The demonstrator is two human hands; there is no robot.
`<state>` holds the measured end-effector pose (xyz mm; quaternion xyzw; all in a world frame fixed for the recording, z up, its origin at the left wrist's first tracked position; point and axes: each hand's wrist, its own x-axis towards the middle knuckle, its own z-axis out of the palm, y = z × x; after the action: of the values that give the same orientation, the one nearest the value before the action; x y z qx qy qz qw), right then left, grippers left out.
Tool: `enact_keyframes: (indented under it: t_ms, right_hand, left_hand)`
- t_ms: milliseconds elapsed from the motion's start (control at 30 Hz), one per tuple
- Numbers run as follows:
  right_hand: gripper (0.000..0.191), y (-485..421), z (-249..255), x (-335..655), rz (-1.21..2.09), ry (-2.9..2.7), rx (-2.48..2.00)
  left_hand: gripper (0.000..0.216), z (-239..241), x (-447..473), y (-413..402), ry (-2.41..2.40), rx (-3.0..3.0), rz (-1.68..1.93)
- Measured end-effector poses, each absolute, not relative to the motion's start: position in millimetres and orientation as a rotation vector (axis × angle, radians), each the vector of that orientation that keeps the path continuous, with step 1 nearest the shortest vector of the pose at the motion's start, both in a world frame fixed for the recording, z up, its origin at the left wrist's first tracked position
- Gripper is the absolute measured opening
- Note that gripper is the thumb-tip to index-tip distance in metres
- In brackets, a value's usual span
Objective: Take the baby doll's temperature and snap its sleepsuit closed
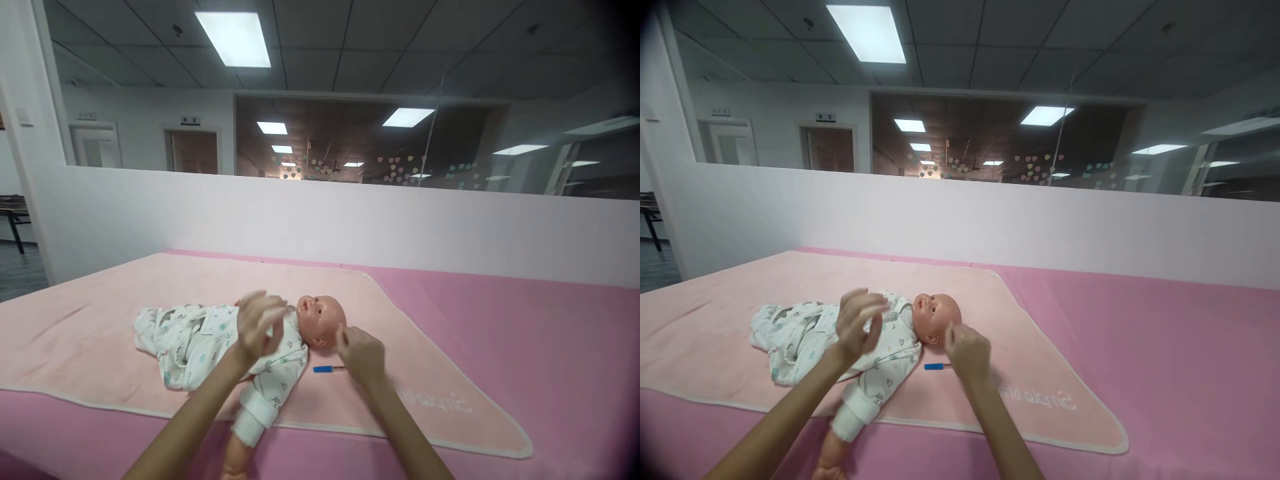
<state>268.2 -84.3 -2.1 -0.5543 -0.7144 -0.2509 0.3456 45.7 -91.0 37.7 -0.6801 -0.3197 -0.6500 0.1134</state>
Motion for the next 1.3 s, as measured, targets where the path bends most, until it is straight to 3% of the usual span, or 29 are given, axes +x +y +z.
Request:
enact_keyframes:
  t_ms: [167,367,600,867,1300]
  right_hand:
    - [0.031,-68,17,189,-0.595,-2.086,-0.822]
    - [0.020,-53,-2,146,-0.230,-1.945,-0.796]
    - [0.032,-51,-14,146,-0.072,-1.846,-0.722]
    - [0.028,-43,-22,143,-0.072,-1.810,-0.729]
    - [0.028,-40,-26,141,0.133,-1.652,-0.716]
  left_hand:
    - [0.025,22,24,-35,-1.592,-2.665,-1.585]
    - [0.015,5,13,-22,-1.522,-3.063,-1.685]
    - [0.021,2,8,-24,-1.608,-2.993,-2.022]
    - [0.018,-1,9,-23,-1.650,-2.921,-2.192]
    - [0.019,-4,7,-20,-1.702,-2.821,-2.176]
